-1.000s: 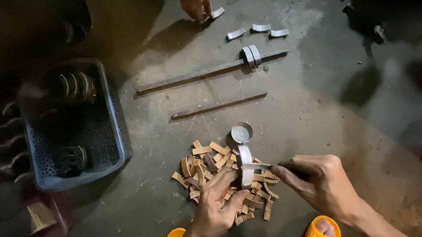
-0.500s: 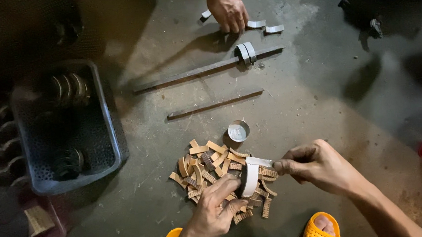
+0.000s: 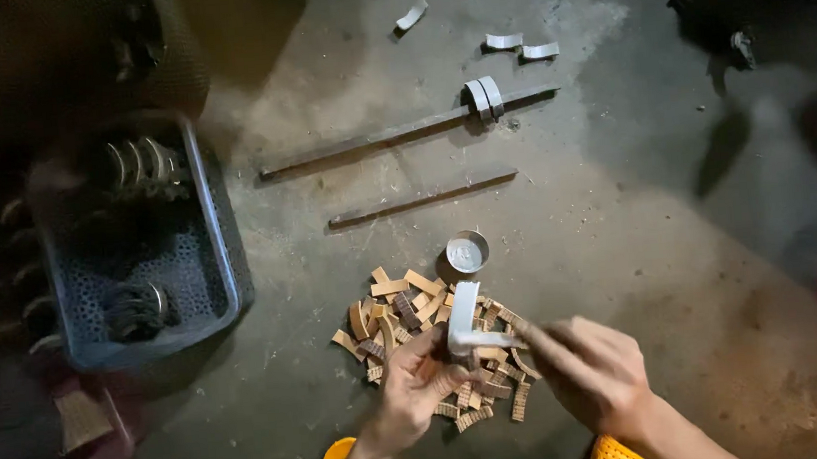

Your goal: Applying grease to small metal engine parts using a spoon

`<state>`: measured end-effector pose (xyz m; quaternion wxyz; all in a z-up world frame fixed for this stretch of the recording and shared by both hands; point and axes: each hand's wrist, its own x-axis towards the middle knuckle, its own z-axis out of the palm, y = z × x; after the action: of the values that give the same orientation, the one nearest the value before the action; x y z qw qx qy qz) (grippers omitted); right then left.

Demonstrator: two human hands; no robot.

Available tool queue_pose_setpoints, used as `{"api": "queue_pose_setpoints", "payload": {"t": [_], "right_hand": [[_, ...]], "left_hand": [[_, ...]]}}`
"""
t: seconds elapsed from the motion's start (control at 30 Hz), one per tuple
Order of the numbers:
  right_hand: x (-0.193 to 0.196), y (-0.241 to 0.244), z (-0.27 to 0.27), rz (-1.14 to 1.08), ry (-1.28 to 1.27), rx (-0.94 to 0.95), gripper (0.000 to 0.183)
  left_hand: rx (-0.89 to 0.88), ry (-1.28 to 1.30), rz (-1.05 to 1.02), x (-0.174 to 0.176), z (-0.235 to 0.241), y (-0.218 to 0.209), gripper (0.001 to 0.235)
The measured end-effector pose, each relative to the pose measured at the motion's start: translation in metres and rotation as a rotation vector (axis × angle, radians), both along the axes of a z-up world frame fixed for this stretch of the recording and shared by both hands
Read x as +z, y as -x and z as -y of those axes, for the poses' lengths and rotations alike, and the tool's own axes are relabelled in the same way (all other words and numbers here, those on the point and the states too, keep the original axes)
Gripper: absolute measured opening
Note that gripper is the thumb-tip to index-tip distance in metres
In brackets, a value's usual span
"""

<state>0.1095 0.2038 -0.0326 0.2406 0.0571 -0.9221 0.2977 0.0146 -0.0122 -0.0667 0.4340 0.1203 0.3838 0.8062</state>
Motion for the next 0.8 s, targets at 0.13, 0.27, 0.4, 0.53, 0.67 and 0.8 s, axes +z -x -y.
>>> {"api": "queue_pose_setpoints", "payload": {"t": [0.13, 0.27, 0.4, 0.53, 0.67, 0.8], "right_hand": [[-0.027, 0.024, -0.021, 0.025, 0.044, -0.257, 0.024], [-0.035, 0.02, -0.033, 0.241, 0.436, -0.487, 0.021], [-0.069, -0.003, -0.033, 0.411, 0.748, -0.659, 0.021], [-0.117, -0.04, -0.027, 0.465, 0.927, -0.724, 0.018], [-0.135, -0.053, -0.03, 0.53, 0.783, -0.715, 0.014], [-0.148, -0.064, -0.042, 0.502, 0.702, -0.741, 0.018]], "left_hand": [[-0.012, 0.052, 0.013, -0.009, -0.007, 0.001, 0.017], [0.245, 0.23, -0.151, -0.036, -0.03, 0.018, 0.024], [0.222, 0.697, -0.37, -0.044, -0.072, 0.077, 0.024], [0.264, 0.976, -0.606, -0.113, -0.137, 0.156, 0.025], [0.239, 0.997, -0.604, -0.166, -0.199, 0.204, 0.025], [0.35, 0.872, -0.586, -0.198, -0.232, 0.211, 0.032]]}}
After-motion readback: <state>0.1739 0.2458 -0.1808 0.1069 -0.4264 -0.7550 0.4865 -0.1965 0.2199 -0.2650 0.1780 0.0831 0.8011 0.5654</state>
